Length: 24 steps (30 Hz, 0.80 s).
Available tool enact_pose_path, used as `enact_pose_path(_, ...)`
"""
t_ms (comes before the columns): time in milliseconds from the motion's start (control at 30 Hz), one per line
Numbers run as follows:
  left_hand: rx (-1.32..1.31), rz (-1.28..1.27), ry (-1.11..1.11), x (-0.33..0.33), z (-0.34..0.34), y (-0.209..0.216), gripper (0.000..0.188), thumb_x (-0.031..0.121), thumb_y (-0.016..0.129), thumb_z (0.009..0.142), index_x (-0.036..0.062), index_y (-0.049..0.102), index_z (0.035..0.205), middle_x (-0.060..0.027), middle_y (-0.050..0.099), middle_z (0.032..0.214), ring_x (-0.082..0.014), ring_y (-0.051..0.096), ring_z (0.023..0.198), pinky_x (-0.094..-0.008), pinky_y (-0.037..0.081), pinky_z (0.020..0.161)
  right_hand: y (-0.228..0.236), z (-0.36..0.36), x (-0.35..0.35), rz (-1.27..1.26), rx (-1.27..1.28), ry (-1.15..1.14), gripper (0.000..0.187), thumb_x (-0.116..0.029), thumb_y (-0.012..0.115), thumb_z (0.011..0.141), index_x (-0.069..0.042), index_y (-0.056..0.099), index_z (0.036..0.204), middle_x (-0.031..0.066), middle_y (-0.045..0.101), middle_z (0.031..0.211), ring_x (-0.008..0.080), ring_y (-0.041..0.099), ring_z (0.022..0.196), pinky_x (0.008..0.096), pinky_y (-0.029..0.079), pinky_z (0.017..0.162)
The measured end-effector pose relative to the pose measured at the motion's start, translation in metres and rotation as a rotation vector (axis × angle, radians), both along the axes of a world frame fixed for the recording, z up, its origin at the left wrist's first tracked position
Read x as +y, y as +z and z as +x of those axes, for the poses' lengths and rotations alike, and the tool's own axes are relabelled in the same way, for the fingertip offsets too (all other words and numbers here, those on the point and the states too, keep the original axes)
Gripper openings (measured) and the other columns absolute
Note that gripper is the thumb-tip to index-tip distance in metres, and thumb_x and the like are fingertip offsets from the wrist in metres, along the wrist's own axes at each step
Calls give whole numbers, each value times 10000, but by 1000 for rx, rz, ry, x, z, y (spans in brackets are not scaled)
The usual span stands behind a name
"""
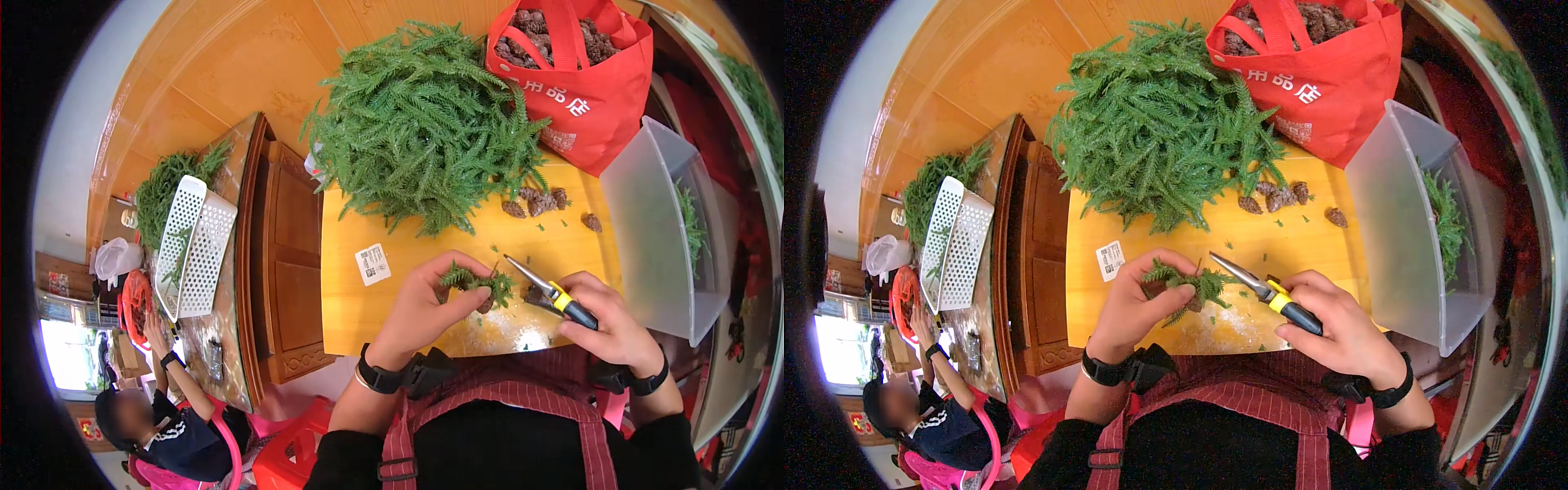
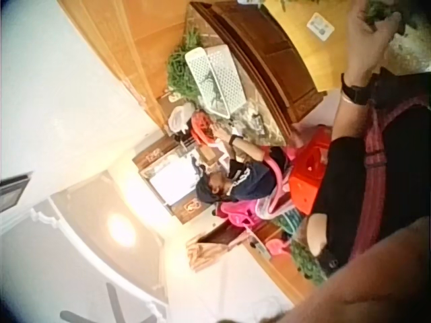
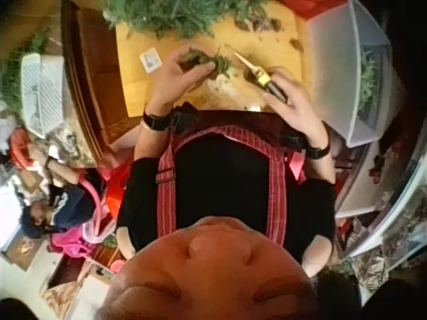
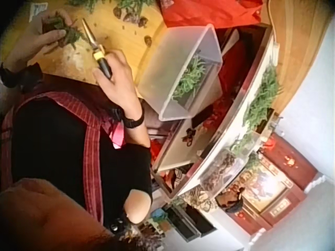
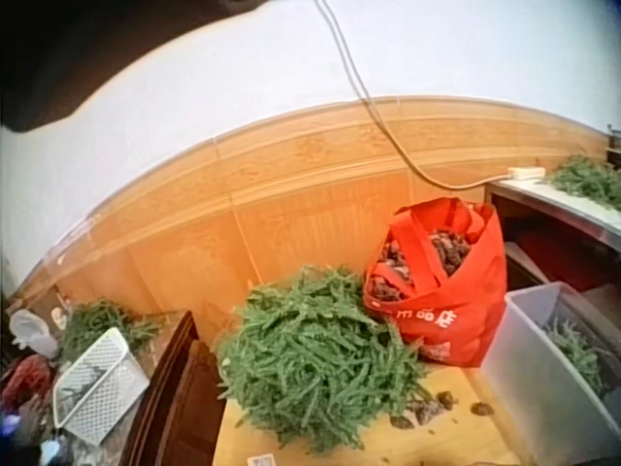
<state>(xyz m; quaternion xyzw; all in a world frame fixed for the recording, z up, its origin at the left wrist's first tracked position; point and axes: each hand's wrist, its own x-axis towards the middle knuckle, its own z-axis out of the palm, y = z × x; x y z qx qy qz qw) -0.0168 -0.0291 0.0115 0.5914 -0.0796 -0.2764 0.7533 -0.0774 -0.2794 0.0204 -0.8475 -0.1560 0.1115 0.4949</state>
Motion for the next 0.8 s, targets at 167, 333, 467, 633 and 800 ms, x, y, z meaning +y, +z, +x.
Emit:
enact_pose_path(167,-129,43,-27,3,0,-3,174,-22,598,791,-3,564,961,-56,592,910,-123,599,774,-234,489,693,3,0,3,-3,-17,53,241,-149,650,759,26,519,859,164,508,989,310,531,849,347,431,738)
enact_pose_path(333,-67,60,-29,4,-1,1,170,-13,604,791,-4,565,957,-55,585,917,-119,595,774,-232,485,689,2,0,3,-21,-8,77,324,-148,639,736,38,551,987,152,517,1025,302,528,928,339,418,803)
enact_pose_path(467,-77,53,-38,6,-1,-1,169,-14,607,790,-7,564,954,-53,581,929,-119,591,772,-232,483,691,3,1,7,-20,27,77,332,-157,652,734,36,556,987,155,519,1025,306,532,922,343,421,797)
enact_pose_path(633,-160,57,-42,6,1,-7,181,-24,623,775,-3,569,947,-52,585,914,-122,582,804,-233,476,705,4,0,8,-51,16,54,349,-178,671,728,30,562,985,149,525,1014,313,539,905,344,428,793)
enact_pose_path(800,-376,166,-20,6,6,-5,180,-46,640,742,3,586,907,-61,597,904,-144,570,863,-270,459,764,6,1,9,-68,-100,53,281,-206,691,748,16,536,826,162,518,977,330,544,836,359,447,721)
